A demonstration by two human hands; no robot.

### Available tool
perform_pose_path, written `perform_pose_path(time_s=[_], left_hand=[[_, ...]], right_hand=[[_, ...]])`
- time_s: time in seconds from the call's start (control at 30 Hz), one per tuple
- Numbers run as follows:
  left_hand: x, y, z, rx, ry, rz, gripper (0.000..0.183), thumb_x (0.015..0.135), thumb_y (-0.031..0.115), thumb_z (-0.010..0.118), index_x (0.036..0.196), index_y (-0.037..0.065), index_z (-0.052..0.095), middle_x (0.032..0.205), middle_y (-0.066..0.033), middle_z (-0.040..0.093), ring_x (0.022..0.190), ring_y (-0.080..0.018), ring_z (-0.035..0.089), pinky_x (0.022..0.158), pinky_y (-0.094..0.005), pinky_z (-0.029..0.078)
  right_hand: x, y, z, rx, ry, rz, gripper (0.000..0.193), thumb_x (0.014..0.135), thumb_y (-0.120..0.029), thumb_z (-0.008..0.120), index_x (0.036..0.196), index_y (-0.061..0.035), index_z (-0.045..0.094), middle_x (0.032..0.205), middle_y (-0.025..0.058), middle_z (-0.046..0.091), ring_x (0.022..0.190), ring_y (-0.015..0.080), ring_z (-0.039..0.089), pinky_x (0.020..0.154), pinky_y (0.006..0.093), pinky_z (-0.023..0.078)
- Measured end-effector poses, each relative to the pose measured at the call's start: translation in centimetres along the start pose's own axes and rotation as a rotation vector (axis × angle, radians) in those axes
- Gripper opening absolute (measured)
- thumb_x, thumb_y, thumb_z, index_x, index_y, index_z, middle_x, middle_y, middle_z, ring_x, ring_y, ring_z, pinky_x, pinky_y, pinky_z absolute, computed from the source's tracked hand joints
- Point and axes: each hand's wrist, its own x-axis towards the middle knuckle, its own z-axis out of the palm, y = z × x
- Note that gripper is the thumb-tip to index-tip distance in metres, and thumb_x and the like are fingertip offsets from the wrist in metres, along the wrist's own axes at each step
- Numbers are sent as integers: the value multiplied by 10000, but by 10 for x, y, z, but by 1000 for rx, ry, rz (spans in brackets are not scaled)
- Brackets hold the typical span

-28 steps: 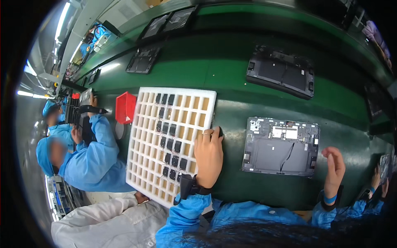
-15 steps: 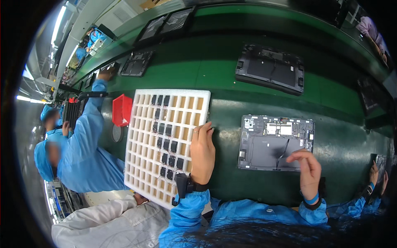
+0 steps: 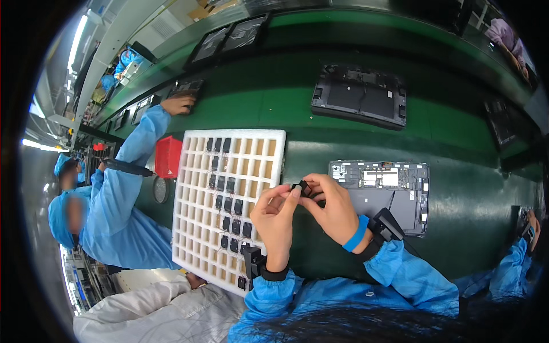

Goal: Installing internal components, batteries, and ribbon cables into tablet computer chassis on an assembly line.

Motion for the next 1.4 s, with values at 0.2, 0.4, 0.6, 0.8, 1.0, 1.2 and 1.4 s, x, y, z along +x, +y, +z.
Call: perform_pose_path(time_s=[0.2,0.4,0.6,0.8,1.0,1.2,1.4], left_hand=[[9,-1,-14,13,237,9,318,1019,26,765,1311,-79,696,1025,-34,718,936,-90,698,882,-243,557],[6,-2,-16,-200,282,43,455,1085,60,684,1508,-41,550,1412,-115,622,1215,-160,658,1087,-335,551],[-17,-5,-8,-316,8,129,342,1075,-46,614,1414,-5,611,1287,-117,632,1154,-231,647,1062,-389,537],[-31,7,0,-167,-226,371,273,977,-55,723,1245,-19,684,1205,-150,640,1165,-280,674,1061,-418,542],[-29,62,30,303,-353,419,353,876,17,849,1206,-22,732,1270,-161,644,1186,-254,637,1051,-380,509],[-35,60,45,52,-412,188,136,1004,-28,742,1135,-64,735,1194,-139,682,1086,-217,677,980,-339,542],[-36,67,48,-139,-482,-39,93,1058,-15,682,1120,-69,725,1213,-137,684,1034,-193,706,922,-325,580]], right_hand=[[0,26,3,46,-71,77,388,937,-22,815,1290,43,669,1007,178,753,819,276,795,734,363,643],[11,20,9,-212,-113,-14,372,984,-107,789,1299,54,674,1031,157,753,867,270,770,752,372,627],[0,-27,-18,509,-187,550,316,1098,-222,688,1258,50,714,1011,91,739,806,128,691,664,273,548],[-18,-49,-43,554,-121,463,185,1071,-136,722,1138,34,752,995,77,726,736,81,657,576,230,507],[-24,-62,-63,152,-83,50,94,1001,3,738,1079,54,746,956,104,712,775,143,711,640,263,558],[-28,-68,-75,-85,-37,-127,115,955,20,783,1065,40,755,948,113,714,752,150,705,633,272,553],[-22,-101,-117,-24,-10,74,129,972,-1,755,1096,31,769,963,98,724,748,124,714,619,265,556]])
